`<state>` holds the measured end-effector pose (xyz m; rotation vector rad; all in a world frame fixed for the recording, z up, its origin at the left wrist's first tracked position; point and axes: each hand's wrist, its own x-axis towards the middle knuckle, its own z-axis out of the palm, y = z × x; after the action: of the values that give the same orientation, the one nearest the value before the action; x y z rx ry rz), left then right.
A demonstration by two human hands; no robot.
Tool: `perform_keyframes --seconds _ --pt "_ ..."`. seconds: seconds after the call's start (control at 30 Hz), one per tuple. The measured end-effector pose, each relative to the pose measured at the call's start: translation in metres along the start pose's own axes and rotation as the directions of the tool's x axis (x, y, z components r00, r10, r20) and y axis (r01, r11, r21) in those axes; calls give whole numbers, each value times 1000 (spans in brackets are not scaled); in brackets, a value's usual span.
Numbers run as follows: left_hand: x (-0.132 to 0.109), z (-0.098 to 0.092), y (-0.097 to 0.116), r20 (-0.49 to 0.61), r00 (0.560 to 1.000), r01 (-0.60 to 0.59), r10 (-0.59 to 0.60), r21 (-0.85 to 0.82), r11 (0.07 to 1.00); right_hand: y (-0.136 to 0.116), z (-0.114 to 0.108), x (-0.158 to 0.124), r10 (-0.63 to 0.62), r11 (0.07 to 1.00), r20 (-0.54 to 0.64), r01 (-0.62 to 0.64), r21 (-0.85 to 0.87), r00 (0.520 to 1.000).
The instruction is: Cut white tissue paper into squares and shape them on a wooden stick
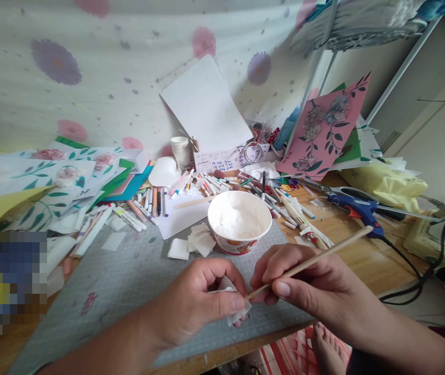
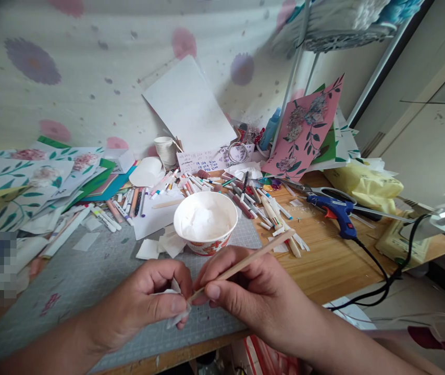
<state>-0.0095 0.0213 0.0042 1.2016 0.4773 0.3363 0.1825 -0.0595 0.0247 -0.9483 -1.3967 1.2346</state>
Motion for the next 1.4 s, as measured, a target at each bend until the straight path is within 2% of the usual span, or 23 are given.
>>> perform_keyframes --seconds 0.6,0.83,1.13,1.4 --pt "0 0 0 11 1000 11 -11 13 1000 -4 0 0 28 999 10 -27 -39 1000" --pt "0 0 3 -12 1000 13 -12 124 992 -3 1 0 34 999 21 -34 -42 999" --pt "0 -2 5 -44 998 -17 37 383 924 -2 0 1 25 996 25 -23 -91 999" --pt "-1 -2 3 -35 997 -48 68 409 911 -2 0 -1 20 995 -2 -20 -96 1000"
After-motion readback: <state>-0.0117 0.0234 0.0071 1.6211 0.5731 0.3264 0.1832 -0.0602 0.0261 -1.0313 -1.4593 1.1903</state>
